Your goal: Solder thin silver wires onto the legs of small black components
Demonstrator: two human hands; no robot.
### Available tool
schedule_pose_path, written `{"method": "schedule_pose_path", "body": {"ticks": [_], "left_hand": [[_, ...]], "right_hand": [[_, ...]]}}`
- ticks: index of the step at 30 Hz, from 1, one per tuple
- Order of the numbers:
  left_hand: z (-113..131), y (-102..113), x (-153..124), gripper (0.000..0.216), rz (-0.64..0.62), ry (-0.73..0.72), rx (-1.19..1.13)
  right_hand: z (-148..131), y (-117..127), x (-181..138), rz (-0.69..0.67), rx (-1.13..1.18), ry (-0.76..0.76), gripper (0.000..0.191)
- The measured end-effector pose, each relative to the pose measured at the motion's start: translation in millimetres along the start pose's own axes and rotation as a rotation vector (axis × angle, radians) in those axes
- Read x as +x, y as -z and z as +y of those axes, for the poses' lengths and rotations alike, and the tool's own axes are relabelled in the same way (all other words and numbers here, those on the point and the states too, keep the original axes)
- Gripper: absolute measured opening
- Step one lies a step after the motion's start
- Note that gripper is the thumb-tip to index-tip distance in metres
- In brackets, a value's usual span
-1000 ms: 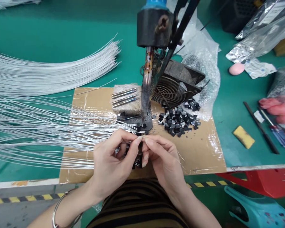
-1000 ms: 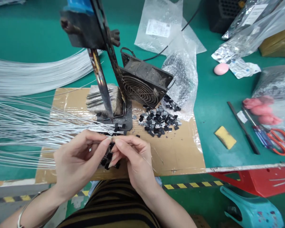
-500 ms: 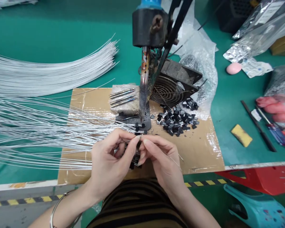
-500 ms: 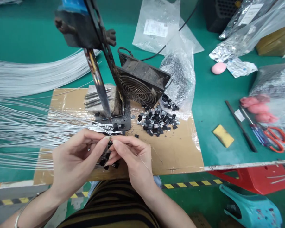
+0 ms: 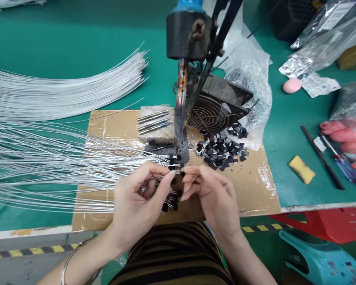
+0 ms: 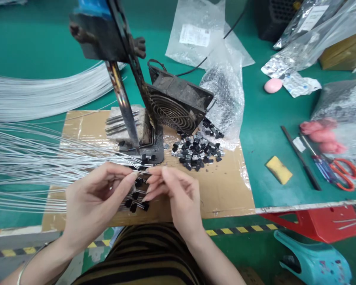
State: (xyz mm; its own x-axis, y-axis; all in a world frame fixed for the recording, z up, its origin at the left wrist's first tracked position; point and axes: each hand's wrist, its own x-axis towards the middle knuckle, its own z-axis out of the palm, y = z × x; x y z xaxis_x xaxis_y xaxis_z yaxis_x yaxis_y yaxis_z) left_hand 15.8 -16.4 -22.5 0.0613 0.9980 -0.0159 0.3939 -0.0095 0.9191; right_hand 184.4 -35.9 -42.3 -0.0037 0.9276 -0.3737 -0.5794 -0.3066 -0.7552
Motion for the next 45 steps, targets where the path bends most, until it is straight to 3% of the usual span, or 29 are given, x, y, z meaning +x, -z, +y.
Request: {"method": "schedule_pose_path", "body": {"ticks": [3, 5, 7, 10, 12, 15, 18, 21, 25, 31, 37, 45], "left_hand": [[1, 2, 2, 0.005, 0.01, 0.046, -0.022], [1, 3, 3, 0.008, 0.023, 0.059, -0.042], [1, 4, 3, 0.008, 0.042, 0.052, -0.051], [0, 4, 3, 0.008, 0.064, 0.037, -0.049], [0, 4, 4, 0.008, 0.068, 0.034, -0.044], [2, 4, 5, 0.008, 0.056, 0.032, -0.046], [3, 5, 5, 0.008, 0.041, 0.025, -0.043], [2, 6, 5, 0.008, 0.043, 0.014, -0.025], [2, 7, 6, 0.009, 0.028, 0.015, -0.014], [3, 8, 5, 0.007, 0.025, 0.024, -0.021], [3, 9, 5, 0.007, 0.014, 0.031, -0.023], [9, 14, 9, 0.005, -0.001, 0.044, 0.044]], "right_hand": [[-12, 16, 0, 0.035, -0.011, 0.097, 0.057], [-17, 27, 0, 0.101, -0.086, 0.186, 0.06], [-20, 36, 0, 0.199, -0.246, 0.262, 0.053], [-18, 42, 2, 0.283, -0.643, 0.333, 0.025], [-14, 43, 4, 0.234, -0.927, 0.401, 0.012], [-8, 42, 8, 0.101, -1.243, 0.532, 0.012], [-7, 41, 7, 0.051, -1.377, 0.576, 0.005], [-9, 39, 3, 0.086, -1.431, 0.599, 0.01], [-10, 38, -2, 0.123, -1.46, 0.657, 0.016], [-8, 40, -1, 0.168, -1.376, 0.628, 0.014], [-12, 32, -5, 0.269, -0.957, 0.458, 0.012], [-21, 2, 0, 0.122, -0.581, 0.331, 0.015]]}}
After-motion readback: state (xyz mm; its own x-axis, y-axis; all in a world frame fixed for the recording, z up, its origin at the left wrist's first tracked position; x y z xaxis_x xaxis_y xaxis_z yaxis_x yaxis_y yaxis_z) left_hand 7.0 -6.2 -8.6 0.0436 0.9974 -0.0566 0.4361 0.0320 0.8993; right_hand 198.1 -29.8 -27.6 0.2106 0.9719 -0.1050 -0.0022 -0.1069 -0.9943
